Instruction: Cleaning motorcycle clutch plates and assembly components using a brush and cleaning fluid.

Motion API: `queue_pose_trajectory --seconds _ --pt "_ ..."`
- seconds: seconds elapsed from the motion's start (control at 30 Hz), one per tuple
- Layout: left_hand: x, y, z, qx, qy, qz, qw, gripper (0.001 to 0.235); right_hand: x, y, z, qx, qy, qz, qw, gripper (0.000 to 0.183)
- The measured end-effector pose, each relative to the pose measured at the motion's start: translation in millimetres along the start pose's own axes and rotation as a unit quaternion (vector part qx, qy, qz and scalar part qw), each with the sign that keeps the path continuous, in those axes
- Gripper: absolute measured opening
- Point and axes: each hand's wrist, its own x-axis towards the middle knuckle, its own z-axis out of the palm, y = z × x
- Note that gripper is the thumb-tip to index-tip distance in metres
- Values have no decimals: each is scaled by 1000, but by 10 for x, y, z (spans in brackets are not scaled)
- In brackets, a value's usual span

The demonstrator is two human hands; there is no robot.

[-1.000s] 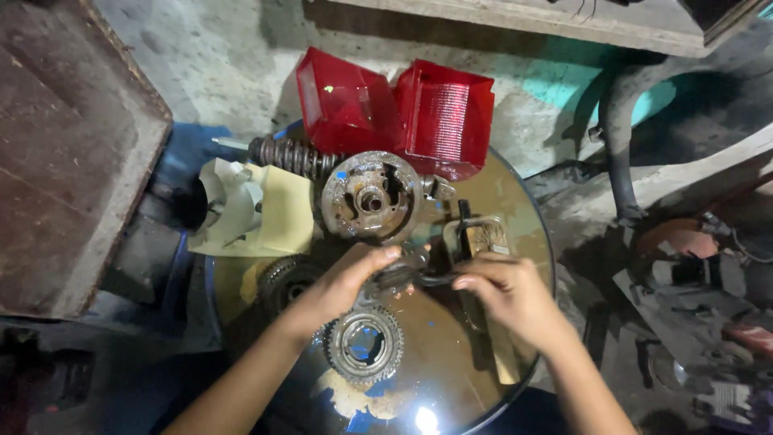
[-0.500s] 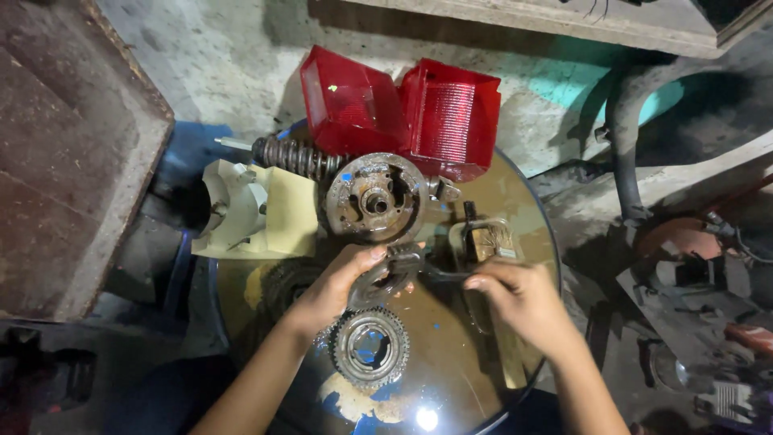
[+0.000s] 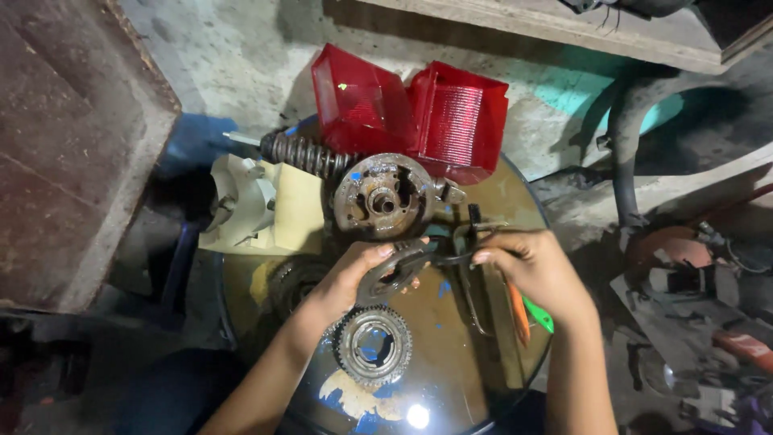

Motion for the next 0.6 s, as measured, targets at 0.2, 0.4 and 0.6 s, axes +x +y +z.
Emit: queue_pose_trajectory --seconds 0.2,0.4,0.6 --pt "-41 52 71 -41 35 -53 997 57 -17 9 76 -2 26 -34 999 13" --pt "-152 32 83 -121 41 -78 989 61 -118 -390 208 -38 6 8 999 14" --pt "-48 -102 32 -133 50 -79 987 61 -153 -65 -52 -51 33 -1 998 16"
